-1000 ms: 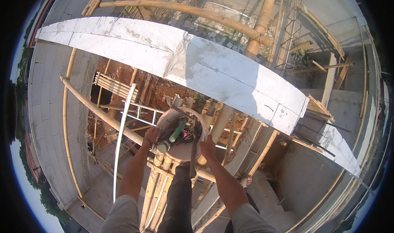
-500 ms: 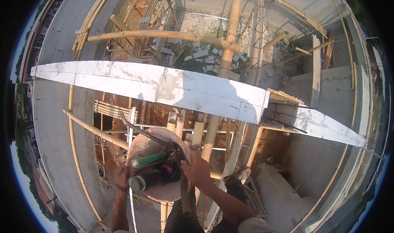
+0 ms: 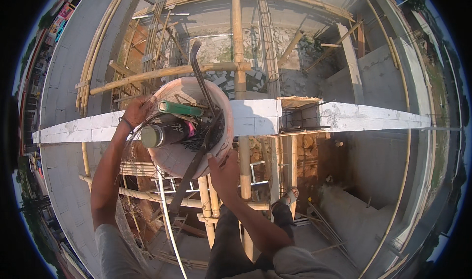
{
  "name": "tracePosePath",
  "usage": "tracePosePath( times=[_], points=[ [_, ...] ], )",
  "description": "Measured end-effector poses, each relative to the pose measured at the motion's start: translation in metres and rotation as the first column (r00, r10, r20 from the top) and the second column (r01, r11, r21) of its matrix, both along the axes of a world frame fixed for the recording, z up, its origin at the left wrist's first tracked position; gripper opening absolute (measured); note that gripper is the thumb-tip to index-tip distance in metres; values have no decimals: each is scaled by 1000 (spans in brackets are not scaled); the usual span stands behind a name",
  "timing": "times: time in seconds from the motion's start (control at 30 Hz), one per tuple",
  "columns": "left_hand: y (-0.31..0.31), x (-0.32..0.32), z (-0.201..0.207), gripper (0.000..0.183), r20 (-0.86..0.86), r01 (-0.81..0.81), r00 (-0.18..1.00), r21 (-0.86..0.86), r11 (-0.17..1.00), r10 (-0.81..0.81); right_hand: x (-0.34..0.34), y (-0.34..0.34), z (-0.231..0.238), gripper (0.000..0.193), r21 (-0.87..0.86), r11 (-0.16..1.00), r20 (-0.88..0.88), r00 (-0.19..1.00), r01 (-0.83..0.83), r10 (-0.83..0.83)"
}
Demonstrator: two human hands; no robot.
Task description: The person secures wooden planks to a wall using a hammer and nails while standing on bamboo scaffolding. They then retrieve a bucket of wet cement and scoop some with a trowel.
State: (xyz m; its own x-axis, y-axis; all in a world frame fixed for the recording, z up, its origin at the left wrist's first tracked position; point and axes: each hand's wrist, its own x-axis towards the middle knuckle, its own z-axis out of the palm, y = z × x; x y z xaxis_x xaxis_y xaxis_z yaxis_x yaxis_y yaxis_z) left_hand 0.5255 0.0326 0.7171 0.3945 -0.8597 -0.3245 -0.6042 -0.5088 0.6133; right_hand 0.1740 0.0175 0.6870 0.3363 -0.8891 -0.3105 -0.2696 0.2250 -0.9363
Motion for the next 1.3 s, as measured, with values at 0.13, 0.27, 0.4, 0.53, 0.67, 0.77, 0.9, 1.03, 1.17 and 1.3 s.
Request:
tracePosePath(
  times=[0.13, 0.27, 0.4, 0.53, 0.67, 0.77, 0.9, 1.03, 1.17, 1.3],
  points=[
    [-97, 17, -33, 30, 335, 352, 885, -23, 936, -325, 41, 21, -35, 33, 95, 990, 151, 982, 104, -117],
    [-144, 31, -38, 27, 132, 346, 926, 85, 934, -355, 74, 40, -34, 34, 482, 862, 329, 879, 158, -345],
    [-178, 30, -37, 25, 379, 529, 689, 320, 786, -618, 91, 45, -29, 31, 576, 801, 229, 908, 166, -352],
    [-190, 15, -9, 25, 354, 507, 554, 574, 643, -754, 80, 47, -41, 30, 407, 909, 135, 978, 90, -157],
    [-203, -19, 77, 34, 425, 484, 739, 204, 851, -523, 36, 57, -72, 29, 269, 961, 439, 896, -60, -67],
    [-194, -65, 166, 37, 553, 542, 699, 3, 840, -453, -21, 64, -114, 46, 400, 910, 161, 986, -109, 47],
    [-104, -161, 221, 36, 328, 485, 865, -352, 801, -380, -103, 79, -158, 46, 336, 941, -433, 879, -49, 200],
    [-47, -234, 149, 28, 147, 508, 861, -262, 820, -487, -145, 90, -168, 36, 375, 915, -341, 895, -153, 289],
    [-46, -267, 15, 28, 627, 324, 771, -242, 914, -107, -148, 79, -164, 37, 288, 929, -272, 911, -230, 310],
    [-43, -262, -63, 12, 759, 190, 651, -133, 973, -24, -151, 66, -163, 34, 275, 924, -307, 887, -265, 345]
  ],
)
